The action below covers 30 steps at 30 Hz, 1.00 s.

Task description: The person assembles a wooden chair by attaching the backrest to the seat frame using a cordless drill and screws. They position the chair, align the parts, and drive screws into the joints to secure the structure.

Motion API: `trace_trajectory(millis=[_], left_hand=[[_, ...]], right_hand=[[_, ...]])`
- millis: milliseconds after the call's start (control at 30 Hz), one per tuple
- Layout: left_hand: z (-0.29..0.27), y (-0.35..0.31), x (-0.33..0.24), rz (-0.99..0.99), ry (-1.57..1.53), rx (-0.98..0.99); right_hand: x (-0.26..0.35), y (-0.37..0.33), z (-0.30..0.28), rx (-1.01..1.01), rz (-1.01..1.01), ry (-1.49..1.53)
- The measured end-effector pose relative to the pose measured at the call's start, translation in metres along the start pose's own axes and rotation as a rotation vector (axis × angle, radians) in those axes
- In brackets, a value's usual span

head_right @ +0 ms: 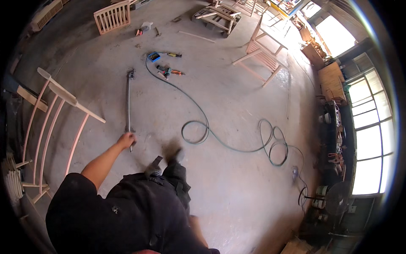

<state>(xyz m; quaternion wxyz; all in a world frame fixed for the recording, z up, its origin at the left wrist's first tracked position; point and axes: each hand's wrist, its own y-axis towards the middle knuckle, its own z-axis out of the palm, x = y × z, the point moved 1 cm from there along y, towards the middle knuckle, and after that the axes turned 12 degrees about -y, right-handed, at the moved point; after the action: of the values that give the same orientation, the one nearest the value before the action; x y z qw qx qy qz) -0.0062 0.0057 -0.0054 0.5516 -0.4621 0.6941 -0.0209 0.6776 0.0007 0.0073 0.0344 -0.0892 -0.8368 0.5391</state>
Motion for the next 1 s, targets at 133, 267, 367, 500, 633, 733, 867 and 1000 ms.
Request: trace_trajectory(millis=[133, 267, 367, 500, 633, 733, 867, 1000], left_hand=[[-0.015, 0.032, -0.061, 0.020, -0.346, 0.086], [-0.030, 0.008, -0.019, -0.153, 0.020, 0.100], [-0.044, -0.052, 0.066, -0.309, 0.331, 0.210], [-0.069, -0.127, 0.145, -0.713, -0.061, 0.087], [-0.061, -0.159, 0.169, -0.906, -0.103, 0.116], [-0.056, -0.142, 0.177, -0.794, 0.174, 0.311], [-0.102, -0.033, 0.183, -0.412, 0.505, 0.356], [-0.072, 0.087, -0.070, -0.468, -0.696, 0.124]], right_hand=[[0.043, -0.020, 0.009, 0.097, 0.018, -0.035], [0.097, 0.007, -0.024, 0.091, -0.002, 0.085], [0.142, 0.055, -0.107, -0.006, -0.047, 0.178], [0.271, 0.067, -0.256, -0.356, -0.387, 0.473], [0.338, 0.065, -0.344, -0.373, -0.470, 0.719], [0.354, 0.061, -0.345, -0.223, -0.381, 0.915], [0.359, 0.017, -0.272, 0.614, -0.569, 1.913], [0.459, -0.082, -0.366, 0.494, -0.992, 2.011]])
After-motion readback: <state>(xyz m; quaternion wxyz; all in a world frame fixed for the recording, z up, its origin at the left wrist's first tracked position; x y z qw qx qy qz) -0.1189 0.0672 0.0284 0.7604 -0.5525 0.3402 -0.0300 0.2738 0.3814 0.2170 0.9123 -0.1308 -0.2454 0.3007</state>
